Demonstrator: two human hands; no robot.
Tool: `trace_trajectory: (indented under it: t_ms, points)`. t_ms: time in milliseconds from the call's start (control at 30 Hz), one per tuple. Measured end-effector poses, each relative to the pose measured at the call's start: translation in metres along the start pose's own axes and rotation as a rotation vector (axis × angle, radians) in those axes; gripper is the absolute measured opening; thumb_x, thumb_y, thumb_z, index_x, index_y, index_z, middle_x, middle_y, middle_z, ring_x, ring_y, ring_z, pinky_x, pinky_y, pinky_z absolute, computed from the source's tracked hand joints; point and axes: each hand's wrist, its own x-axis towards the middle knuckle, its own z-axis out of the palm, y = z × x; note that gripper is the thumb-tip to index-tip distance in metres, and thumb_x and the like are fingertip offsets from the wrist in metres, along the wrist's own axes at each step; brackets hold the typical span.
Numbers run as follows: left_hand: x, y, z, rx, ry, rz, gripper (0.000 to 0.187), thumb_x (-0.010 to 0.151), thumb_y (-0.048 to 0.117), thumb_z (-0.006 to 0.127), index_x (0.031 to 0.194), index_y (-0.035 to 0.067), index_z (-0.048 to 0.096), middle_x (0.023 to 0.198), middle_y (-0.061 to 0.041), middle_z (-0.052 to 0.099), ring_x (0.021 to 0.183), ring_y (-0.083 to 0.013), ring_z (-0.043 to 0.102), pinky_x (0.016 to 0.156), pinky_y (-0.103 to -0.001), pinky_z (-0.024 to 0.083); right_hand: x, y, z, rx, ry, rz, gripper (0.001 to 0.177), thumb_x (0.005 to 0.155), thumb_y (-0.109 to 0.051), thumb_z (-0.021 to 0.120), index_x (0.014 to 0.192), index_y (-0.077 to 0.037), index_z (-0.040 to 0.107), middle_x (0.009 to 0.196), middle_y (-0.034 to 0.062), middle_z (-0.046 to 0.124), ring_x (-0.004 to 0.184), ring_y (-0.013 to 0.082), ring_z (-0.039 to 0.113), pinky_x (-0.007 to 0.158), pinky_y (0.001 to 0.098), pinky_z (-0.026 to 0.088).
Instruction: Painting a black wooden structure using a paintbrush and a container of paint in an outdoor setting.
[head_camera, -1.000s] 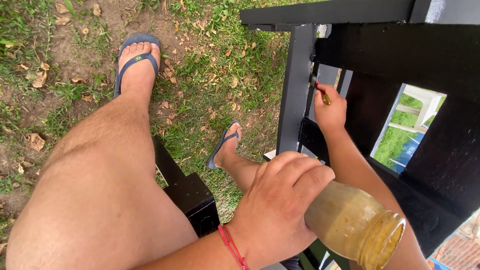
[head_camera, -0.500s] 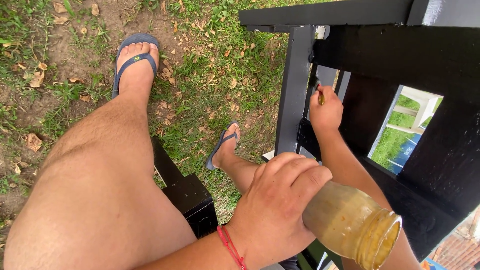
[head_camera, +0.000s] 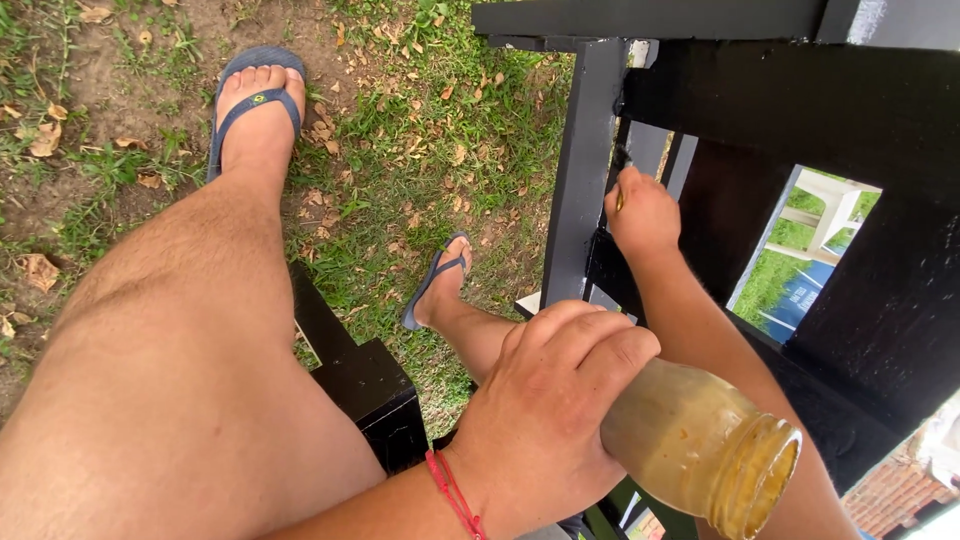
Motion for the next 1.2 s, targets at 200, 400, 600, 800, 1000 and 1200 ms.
trace_trajectory:
  t_ms: [200,400,600,800,1000,1200]
  points:
    - [-0.002,0.0,-0.002,0.023,0.014,0.021,0.053,0.062,0.008,0.069,0.113,0.008,0.053,0.114,-0.009,0.06,0.112,-0.0332,0.056,0.09,-0.046,0.045,0.003,-0.01,-0.001,0.112,0.175,-0.046,0.017,0.104,-0.019,0.05,0.108,-0.006,0.061,0.088,0.0128,0.06,0.082,0.0362,0.059,0.056,0.0513,0.048]
    - [-0.003,0.0,0.0,0.028,-0.013,-0.01,0.056,0.059,0.008,0.07,0.113,0.01,0.054,0.114,-0.007,0.06,0.113,-0.0328,0.055,0.088,-0.046,0.045,0.005,0.007,0.004,0.008,-0.074,0.041,0.014,0.095,-0.016,0.052,0.097,-0.003,0.054,0.087,0.0172,0.061,0.084,0.0394,0.058,0.059,0.0516,0.049]
    - [-0.006,0.0,0.002,0.03,-0.009,-0.009,0.057,0.064,0.012,0.07,0.118,0.009,0.052,0.121,-0.01,0.06,0.12,-0.0352,0.055,0.093,-0.049,0.045,-0.018,-0.009,-0.017,0.331,0.153,0.069,0.022,0.097,-0.018,0.054,0.112,-0.006,0.066,0.095,0.0157,0.067,0.082,0.0371,0.063,0.067,0.048,0.049]
    - [-0.004,-0.002,0.002,0.031,-0.007,-0.006,0.057,0.061,0.008,0.071,0.116,0.009,0.053,0.116,-0.008,0.059,0.114,-0.0341,0.055,0.091,-0.047,0.045,0.009,-0.018,-0.025,0.461,0.107,0.228,0.023,0.099,-0.02,0.05,0.114,-0.009,0.063,0.098,0.0122,0.069,0.086,0.0333,0.064,0.072,0.044,0.049]
    - [-0.002,0.001,0.0,0.04,0.002,-0.005,0.059,0.057,0.006,0.07,0.113,0.009,0.054,0.114,-0.008,0.061,0.113,-0.0328,0.056,0.09,-0.046,0.045,-0.016,-0.013,-0.017,0.33,-0.13,0.204,0.016,0.1,-0.019,0.048,0.103,-0.006,0.057,0.08,0.0184,0.062,0.068,0.0386,0.057,0.055,0.0502,0.041]
    - [-0.01,0.0,0.002,0.029,-0.041,-0.032,0.069,0.05,0.007,0.074,0.115,0.012,0.051,0.118,-0.007,0.06,0.117,-0.033,0.055,0.081,-0.046,0.044,-0.052,-0.012,0.019,0.262,-0.194,0.175,0.017,0.099,-0.019,0.043,0.095,-0.004,0.052,0.085,0.0166,0.058,0.074,0.0363,0.052,0.054,0.0507,0.038]
